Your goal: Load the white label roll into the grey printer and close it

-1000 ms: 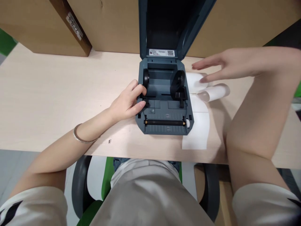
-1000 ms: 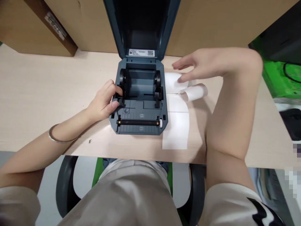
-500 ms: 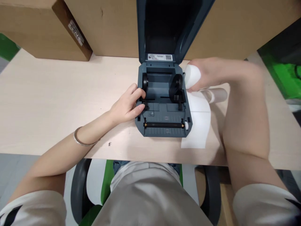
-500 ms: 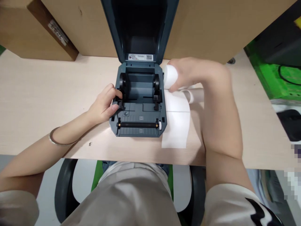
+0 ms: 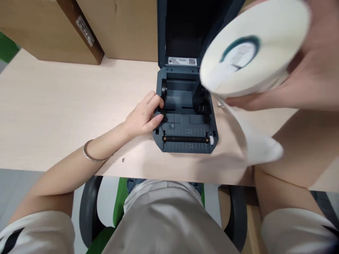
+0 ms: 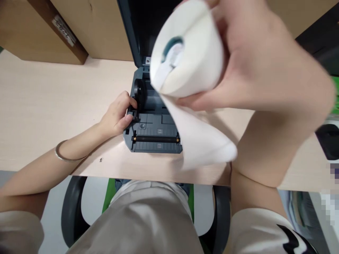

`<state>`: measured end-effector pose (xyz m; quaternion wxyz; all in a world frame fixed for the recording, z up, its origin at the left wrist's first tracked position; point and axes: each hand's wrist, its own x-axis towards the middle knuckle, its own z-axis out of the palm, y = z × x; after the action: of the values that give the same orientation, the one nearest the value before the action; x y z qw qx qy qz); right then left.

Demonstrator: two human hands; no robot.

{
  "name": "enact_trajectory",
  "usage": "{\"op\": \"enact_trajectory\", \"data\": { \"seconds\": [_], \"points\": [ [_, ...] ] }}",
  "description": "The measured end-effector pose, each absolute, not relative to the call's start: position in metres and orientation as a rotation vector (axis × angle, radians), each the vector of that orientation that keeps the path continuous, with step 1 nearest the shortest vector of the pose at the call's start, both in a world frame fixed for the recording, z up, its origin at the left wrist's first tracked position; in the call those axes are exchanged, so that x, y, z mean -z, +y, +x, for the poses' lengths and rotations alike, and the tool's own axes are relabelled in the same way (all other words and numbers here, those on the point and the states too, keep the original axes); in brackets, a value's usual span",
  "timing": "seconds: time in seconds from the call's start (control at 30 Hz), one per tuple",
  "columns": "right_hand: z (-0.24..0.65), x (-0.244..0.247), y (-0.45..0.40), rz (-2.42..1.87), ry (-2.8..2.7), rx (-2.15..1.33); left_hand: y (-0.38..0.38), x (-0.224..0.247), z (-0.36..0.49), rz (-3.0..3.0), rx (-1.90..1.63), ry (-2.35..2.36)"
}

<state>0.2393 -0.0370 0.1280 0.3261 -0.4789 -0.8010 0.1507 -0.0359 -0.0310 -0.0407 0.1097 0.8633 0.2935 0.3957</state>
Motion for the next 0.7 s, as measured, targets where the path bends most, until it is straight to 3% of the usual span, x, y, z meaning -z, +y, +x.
{"op": "enact_trajectory", "data": {
  "seconds": [0.17,0.37,0.7],
  "points": [
    [0.229,-0.095,-0.023,-0.824,-2.570,-0.319,-0.030,0.043,-0.035,2.519,-1.190,0.844],
    [0.213,-0.063,-0.002,-1.024,-2.541,-0.381,-0.031,0.040,-0.036,2.538,-1.132,0.856],
    [0.216,-0.066,-0.005,-1.140,-2.705,-0.221,-0.033,0.038,-0.035,2.537,-1.123,0.881]
  ]
}}
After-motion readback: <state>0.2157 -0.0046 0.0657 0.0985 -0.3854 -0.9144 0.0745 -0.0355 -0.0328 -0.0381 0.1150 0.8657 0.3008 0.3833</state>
